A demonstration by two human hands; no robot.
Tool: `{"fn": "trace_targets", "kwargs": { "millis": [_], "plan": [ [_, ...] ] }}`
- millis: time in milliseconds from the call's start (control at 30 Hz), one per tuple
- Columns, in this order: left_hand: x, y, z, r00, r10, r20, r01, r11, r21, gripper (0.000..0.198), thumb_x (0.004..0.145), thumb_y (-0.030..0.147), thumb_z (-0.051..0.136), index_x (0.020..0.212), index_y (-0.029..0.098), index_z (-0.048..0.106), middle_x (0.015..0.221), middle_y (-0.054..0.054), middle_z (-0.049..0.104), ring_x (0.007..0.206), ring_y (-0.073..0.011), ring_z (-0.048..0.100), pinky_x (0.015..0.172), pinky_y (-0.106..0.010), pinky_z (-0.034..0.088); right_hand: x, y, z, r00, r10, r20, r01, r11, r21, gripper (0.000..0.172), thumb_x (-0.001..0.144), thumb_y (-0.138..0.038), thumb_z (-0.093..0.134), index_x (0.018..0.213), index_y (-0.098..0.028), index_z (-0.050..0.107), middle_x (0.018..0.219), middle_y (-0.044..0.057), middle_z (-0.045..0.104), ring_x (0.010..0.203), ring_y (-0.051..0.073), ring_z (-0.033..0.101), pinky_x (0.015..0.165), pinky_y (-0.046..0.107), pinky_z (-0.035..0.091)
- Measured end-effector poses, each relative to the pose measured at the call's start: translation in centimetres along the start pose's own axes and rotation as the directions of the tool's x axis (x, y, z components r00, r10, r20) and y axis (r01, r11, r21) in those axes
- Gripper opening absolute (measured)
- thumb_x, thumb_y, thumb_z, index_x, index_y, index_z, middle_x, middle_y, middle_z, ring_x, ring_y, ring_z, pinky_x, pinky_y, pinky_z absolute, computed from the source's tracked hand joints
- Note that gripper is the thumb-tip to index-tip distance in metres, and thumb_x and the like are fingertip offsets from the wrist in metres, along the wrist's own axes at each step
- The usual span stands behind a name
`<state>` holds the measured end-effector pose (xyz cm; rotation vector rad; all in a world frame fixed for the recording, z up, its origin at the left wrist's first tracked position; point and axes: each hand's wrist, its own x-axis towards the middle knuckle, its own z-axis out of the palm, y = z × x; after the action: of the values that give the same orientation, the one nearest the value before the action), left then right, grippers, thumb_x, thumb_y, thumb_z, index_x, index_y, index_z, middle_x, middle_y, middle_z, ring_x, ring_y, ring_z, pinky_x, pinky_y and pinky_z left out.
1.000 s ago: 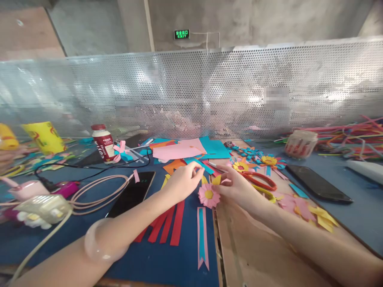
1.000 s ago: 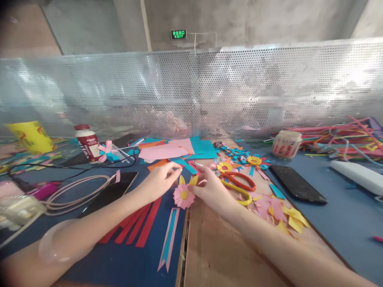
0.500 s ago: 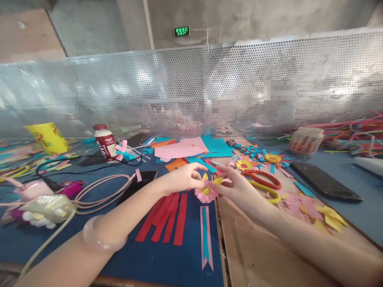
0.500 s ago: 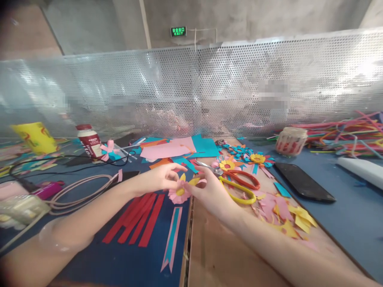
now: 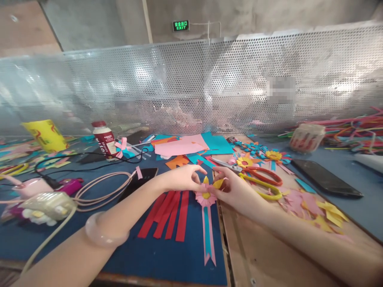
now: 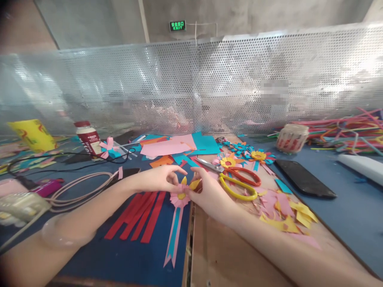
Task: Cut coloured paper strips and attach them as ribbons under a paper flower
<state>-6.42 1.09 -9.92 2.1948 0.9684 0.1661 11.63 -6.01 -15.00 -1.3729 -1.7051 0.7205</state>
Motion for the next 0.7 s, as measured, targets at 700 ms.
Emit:
{"fn": "trace_targets", "kwargs": {
  "millis": [700],
  "plan": [
    [0.42, -0.6, -0.43, 0.997, -0.024, -0.076, 0.013, 0.991, -0.135, 0.064, 0.069, 0.046, 0.067, 0.12, 0.012, 0.05, 0.075, -0.004, 0.068, 0.066, -0.0167, 0.061, 0.06, -0.025, 0.041, -0.6, -0.92, -0.93, 0.968, -0.186, -0.166, 0.123, 0.936, -0.33, 0.015, 0.085, -0.029, 0.049, 0.095, -0.018, 0.052, 0.089, 0.005, 0.055, 0.076, 0.016, 0.055, 0.07, 0.03, 0.045]
  ]
}}
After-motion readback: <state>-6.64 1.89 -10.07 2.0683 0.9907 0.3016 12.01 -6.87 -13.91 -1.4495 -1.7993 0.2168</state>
